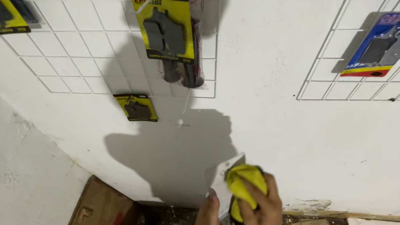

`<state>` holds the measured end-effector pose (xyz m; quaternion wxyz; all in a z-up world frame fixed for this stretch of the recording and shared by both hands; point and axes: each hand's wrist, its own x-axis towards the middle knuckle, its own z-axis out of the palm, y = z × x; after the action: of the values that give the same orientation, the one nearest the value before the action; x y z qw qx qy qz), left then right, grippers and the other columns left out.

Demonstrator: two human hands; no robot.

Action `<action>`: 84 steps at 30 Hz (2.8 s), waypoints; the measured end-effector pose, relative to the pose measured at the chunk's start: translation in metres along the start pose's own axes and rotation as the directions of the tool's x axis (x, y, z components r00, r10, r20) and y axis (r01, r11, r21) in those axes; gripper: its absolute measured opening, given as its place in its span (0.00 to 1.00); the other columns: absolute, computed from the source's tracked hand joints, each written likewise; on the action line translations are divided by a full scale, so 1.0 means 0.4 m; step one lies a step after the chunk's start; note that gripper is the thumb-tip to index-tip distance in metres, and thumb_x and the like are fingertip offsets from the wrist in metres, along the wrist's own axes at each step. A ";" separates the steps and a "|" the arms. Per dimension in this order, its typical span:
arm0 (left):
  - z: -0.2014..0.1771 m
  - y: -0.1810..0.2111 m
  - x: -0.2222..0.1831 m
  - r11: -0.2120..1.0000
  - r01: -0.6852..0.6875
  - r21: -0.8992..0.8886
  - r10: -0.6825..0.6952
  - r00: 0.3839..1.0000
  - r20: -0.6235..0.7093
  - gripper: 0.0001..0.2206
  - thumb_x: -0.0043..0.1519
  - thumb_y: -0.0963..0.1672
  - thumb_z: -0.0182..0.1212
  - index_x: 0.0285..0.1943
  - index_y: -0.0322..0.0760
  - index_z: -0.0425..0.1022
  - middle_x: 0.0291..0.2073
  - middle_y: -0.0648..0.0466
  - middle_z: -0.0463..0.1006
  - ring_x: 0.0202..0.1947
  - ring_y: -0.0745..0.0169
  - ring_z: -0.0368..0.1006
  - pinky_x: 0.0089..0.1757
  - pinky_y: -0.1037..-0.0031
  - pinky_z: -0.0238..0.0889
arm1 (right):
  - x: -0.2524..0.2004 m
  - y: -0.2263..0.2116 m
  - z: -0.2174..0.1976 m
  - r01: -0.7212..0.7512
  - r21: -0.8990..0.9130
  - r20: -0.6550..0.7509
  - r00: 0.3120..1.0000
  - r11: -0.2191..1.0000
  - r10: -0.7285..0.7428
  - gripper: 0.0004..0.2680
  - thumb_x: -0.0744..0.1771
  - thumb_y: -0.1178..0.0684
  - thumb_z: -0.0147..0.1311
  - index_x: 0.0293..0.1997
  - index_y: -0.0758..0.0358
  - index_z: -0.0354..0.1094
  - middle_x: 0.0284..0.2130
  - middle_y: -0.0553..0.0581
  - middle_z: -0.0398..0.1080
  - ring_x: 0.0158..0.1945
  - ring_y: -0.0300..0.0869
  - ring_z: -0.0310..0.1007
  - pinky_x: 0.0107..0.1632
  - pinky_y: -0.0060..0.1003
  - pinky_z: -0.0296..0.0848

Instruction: The person wipes the front and back of several packaged motorcycle brake pads with a yellow cloth and then returns them to the display grid.

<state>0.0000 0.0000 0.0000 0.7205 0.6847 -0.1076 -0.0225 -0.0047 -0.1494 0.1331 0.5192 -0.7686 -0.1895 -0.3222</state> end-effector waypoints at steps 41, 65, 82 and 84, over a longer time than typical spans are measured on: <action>-0.067 -0.210 -0.011 0.948 0.094 0.302 -0.098 0.995 -0.002 0.23 0.71 0.49 0.35 0.65 0.27 0.67 0.55 0.43 0.75 0.50 0.51 0.73 0.51 0.65 0.65 | -0.005 -0.009 -0.039 -0.126 -0.052 -0.013 0.992 0.991 0.126 0.16 0.59 0.61 0.56 0.51 0.62 0.73 0.49 0.62 0.66 0.39 0.45 0.71 0.34 0.30 0.78; -0.061 -0.055 -0.020 0.775 0.353 0.524 -0.307 0.935 -0.176 0.30 0.64 0.48 0.46 0.77 0.33 0.51 0.74 0.43 0.55 0.73 0.45 0.54 0.67 0.60 0.50 | -0.051 0.055 -0.037 -0.096 0.071 0.092 0.992 0.993 0.090 0.16 0.59 0.62 0.55 0.50 0.64 0.73 0.47 0.62 0.67 0.38 0.44 0.70 0.32 0.29 0.80; -0.018 -0.153 0.022 0.901 -0.214 0.377 0.183 0.976 0.115 0.30 0.69 0.38 0.40 0.78 0.18 0.33 0.78 0.30 0.36 0.78 0.34 0.35 0.70 0.55 0.30 | -0.010 0.057 0.011 0.019 -0.096 -0.029 0.999 0.995 -0.022 0.13 0.60 0.56 0.57 0.48 0.59 0.75 0.47 0.59 0.67 0.50 0.48 0.61 0.47 0.40 0.69; 0.029 0.144 0.023 0.559 0.325 -0.763 -0.547 0.836 -0.045 0.36 0.67 0.58 0.34 0.74 0.29 0.66 0.68 0.40 0.74 0.64 0.45 0.70 0.62 0.61 0.59 | -0.044 0.077 0.030 -0.023 0.037 -0.004 1.000 0.999 0.023 0.16 0.57 0.62 0.57 0.48 0.60 0.75 0.60 0.68 0.52 0.58 0.58 0.58 0.55 0.47 0.77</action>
<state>0.0000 -0.0097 0.0587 0.9096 0.3406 0.1871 -0.1468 0.0056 -0.1498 0.0971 0.5374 -0.7603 -0.1853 -0.3144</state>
